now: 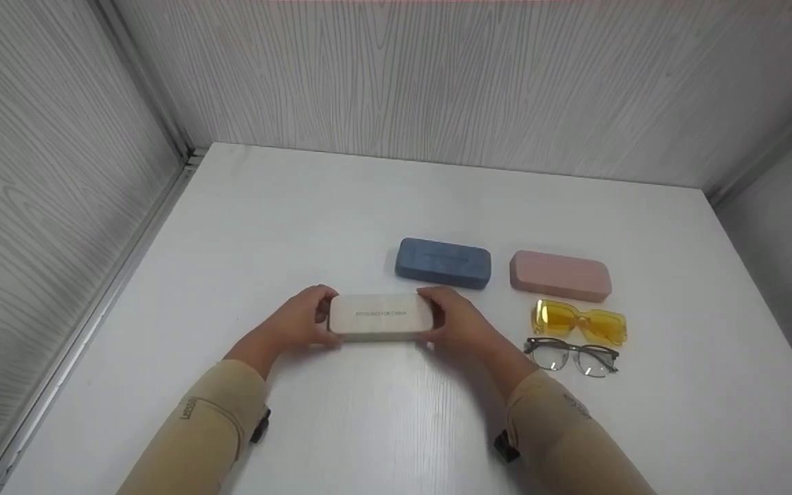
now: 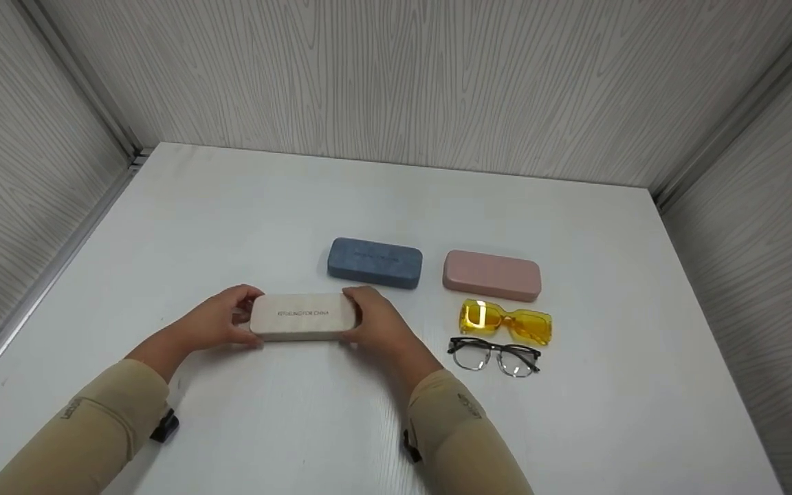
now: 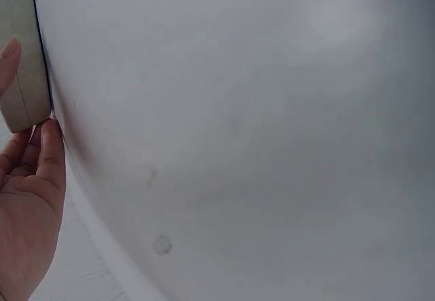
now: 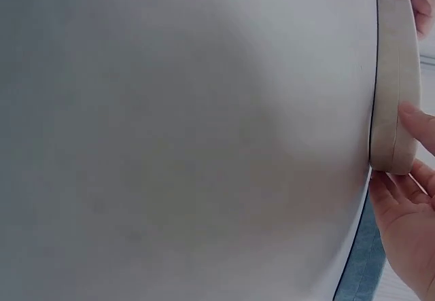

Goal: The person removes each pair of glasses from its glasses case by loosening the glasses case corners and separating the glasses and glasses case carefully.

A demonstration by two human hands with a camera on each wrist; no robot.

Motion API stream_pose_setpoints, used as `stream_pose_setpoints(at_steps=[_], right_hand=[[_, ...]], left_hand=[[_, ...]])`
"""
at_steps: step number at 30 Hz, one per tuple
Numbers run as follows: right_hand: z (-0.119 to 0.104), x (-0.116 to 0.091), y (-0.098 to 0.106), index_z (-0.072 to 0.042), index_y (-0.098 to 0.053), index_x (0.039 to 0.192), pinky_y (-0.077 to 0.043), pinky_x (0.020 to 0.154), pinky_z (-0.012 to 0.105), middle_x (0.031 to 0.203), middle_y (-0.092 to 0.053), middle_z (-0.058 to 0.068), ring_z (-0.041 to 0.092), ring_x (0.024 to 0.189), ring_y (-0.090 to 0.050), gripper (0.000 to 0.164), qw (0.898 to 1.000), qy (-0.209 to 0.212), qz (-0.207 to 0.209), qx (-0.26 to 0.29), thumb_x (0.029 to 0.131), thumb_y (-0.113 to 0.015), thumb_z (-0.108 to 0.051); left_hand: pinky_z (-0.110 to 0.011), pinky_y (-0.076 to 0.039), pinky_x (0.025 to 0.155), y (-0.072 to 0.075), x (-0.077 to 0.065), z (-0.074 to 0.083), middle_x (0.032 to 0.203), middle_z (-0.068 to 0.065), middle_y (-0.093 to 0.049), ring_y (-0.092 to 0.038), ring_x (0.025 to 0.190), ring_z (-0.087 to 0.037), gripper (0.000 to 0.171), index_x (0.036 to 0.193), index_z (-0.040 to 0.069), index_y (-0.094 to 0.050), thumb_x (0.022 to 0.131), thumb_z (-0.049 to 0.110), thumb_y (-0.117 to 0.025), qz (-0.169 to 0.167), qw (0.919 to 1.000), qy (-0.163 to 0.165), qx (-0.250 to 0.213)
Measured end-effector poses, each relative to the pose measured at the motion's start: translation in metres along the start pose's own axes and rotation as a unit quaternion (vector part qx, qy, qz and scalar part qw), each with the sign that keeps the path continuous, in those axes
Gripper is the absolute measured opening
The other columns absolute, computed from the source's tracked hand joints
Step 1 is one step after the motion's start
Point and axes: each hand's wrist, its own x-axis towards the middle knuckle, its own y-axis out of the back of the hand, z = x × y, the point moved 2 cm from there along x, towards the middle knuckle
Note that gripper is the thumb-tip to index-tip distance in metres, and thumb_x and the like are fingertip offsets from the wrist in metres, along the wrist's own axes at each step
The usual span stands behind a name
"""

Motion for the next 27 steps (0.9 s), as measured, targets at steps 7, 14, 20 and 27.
stream_pose_setpoints(at_steps=[7,14,20,27], right_hand=[[-0.002,0.002,0.001,-0.011,-0.042,0.136,-0.032,0.106,0.03,0.133,-0.046,0.003,0.016,0.12,-0.042,0.081,0.999,-0.004,-0.023,-0.041,0.065,-0.082,-0.018],[-0.002,0.004,0.007,-0.015,-0.049,0.133,-0.036,0.103,0.031,0.128,-0.051,-0.001,0.014,0.113,-0.047,0.079,0.998,-0.013,-0.028,-0.056,0.063,-0.084,-0.026],[0.0,0.008,0.012,-0.017,-0.049,0.132,-0.037,0.102,0.031,0.126,-0.052,-0.003,0.013,0.114,-0.047,0.08,0.997,-0.018,-0.05,-0.055,0.061,-0.084,-0.03],[0.007,0.015,0.019,-0.014,-0.052,0.13,-0.042,0.097,0.031,0.12,-0.055,0.0,0.014,0.108,-0.05,0.073,0.998,0.026,-0.058,-0.03,0.065,-0.082,-0.027]], left_hand=[[-0.033,-0.043,0.096,-0.004,0.002,-0.002,0.115,-0.002,-0.048,-0.048,0.107,-0.018,0.076,0.125,0.008,-0.041,0.062,0.016,-0.084,0.003,0.9997,-0.008,0.021],[-0.032,-0.043,0.096,-0.006,0.005,-0.002,0.114,-0.001,-0.048,-0.048,0.106,-0.017,0.071,0.123,0.009,-0.043,0.065,0.015,-0.082,0.014,0.9982,-0.032,0.049],[-0.032,-0.043,0.095,-0.005,0.006,-0.002,0.112,0.0,-0.049,-0.048,0.104,-0.016,0.068,0.123,0.009,-0.044,0.066,0.015,-0.081,0.017,0.9963,-0.047,0.07],[-0.032,-0.044,0.089,-0.004,0.01,0.0,0.109,0.005,-0.05,-0.048,0.099,-0.014,0.065,0.121,0.013,-0.048,0.065,0.014,-0.081,0.024,0.9969,-0.041,0.062]])
